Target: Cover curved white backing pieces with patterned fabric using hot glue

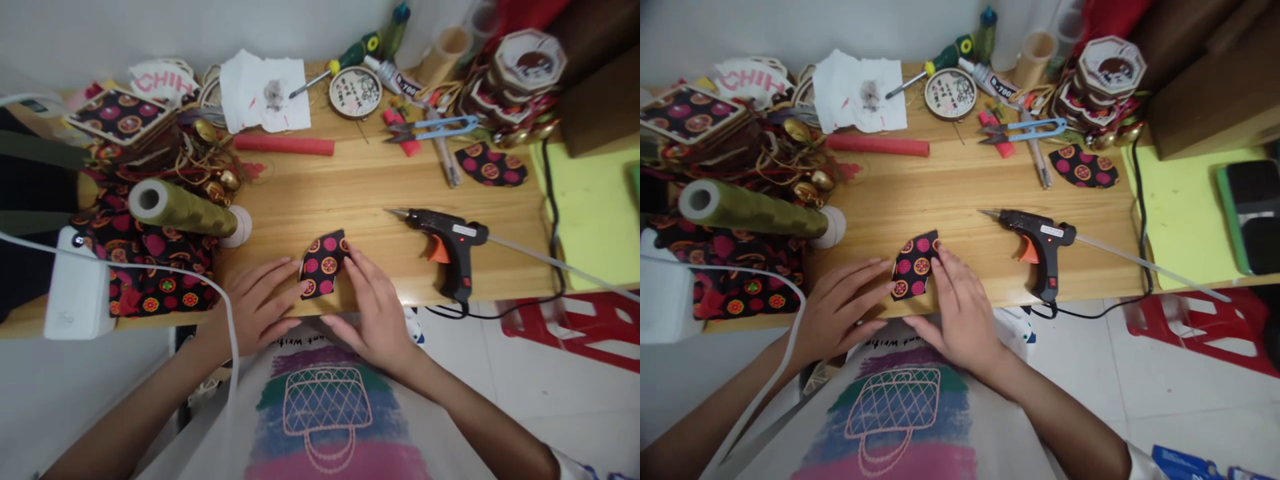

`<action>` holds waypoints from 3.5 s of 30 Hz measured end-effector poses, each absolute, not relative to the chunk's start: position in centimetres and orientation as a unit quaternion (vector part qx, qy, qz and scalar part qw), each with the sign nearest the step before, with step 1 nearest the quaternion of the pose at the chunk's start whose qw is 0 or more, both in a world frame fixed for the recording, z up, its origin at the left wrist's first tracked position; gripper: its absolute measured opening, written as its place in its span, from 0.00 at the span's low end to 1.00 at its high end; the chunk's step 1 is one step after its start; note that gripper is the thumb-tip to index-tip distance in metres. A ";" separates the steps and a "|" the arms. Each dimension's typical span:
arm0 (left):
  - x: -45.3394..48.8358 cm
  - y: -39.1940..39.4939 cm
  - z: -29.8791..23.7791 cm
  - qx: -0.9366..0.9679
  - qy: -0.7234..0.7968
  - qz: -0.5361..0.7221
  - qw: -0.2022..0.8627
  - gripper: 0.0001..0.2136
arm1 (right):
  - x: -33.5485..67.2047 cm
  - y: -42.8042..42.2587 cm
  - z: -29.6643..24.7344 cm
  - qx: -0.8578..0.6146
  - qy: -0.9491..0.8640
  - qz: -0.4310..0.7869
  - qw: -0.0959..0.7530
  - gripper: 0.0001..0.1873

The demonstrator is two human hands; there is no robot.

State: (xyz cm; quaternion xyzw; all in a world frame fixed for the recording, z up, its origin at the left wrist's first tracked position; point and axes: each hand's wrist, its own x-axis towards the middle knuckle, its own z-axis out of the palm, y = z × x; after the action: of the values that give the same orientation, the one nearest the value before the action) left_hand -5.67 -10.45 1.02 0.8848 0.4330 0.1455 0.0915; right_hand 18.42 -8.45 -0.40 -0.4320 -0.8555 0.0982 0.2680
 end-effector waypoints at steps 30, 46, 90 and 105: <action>3.7 -8.5 1.4 0.848 0.506 0.156 -0.020 0.19 | 26.3 -4.5 3.0 -0.814 -0.549 0.144 0.124 0.19; 3.1 -8.4 0.5 0.862 0.493 0.115 0.018 0.23 | 22.1 -6.0 3.8 -0.601 -0.753 0.084 0.255 0.12; -0.6 -10.7 -0.6 0.877 0.379 0.295 0.008 0.14 | 19.3 -2.3 2.3 -0.388 -0.893 0.216 0.068 0.10; -0.4 -10.6 -0.7 0.892 0.360 0.273 -0.012 0.13 | 19.5 -2.8 1.8 -0.469 -0.724 0.392 0.320 0.09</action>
State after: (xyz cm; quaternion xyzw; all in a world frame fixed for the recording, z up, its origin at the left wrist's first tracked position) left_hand -0.36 -10.64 -0.66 0.8918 0.3602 0.2734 -0.0120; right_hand 19.50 -2.78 1.83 -0.4689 -0.7241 0.3919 0.3196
